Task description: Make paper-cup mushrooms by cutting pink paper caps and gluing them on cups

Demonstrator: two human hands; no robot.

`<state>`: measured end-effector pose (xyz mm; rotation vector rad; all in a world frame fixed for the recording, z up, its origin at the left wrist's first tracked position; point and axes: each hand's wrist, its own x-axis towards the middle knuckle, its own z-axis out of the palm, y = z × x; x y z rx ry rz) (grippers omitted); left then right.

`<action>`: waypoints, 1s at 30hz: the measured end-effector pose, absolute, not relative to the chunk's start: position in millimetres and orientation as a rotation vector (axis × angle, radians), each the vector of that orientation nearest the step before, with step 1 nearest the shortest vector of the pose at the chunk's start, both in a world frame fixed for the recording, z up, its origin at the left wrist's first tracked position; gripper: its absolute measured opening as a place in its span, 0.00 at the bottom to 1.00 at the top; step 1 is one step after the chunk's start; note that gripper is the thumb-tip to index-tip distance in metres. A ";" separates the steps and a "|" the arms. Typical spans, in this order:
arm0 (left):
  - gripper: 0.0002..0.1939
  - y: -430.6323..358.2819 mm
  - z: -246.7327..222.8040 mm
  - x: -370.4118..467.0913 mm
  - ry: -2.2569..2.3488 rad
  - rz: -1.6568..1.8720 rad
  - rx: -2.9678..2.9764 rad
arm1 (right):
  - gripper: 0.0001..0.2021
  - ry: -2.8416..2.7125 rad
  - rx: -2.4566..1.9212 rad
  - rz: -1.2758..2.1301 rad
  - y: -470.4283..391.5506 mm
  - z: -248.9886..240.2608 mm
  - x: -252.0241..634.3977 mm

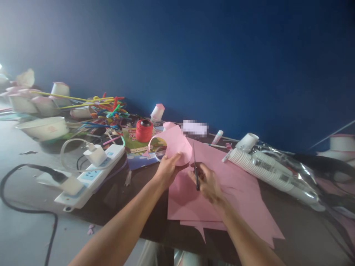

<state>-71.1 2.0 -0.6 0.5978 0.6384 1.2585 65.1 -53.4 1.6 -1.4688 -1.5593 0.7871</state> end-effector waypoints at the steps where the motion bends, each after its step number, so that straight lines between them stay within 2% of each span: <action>1: 0.14 2.0 -1.1 -70.8 0.645 1.259 0.601 | 0.13 -1.555 -1.470 0.800 -52.9 0.5 65.2; 30: 0.14 1.6 -0.8 -68.8 0.797 1.229 0.747 | 0.14 -1.481 -1.400 0.963 -47.6 -8.0 70.5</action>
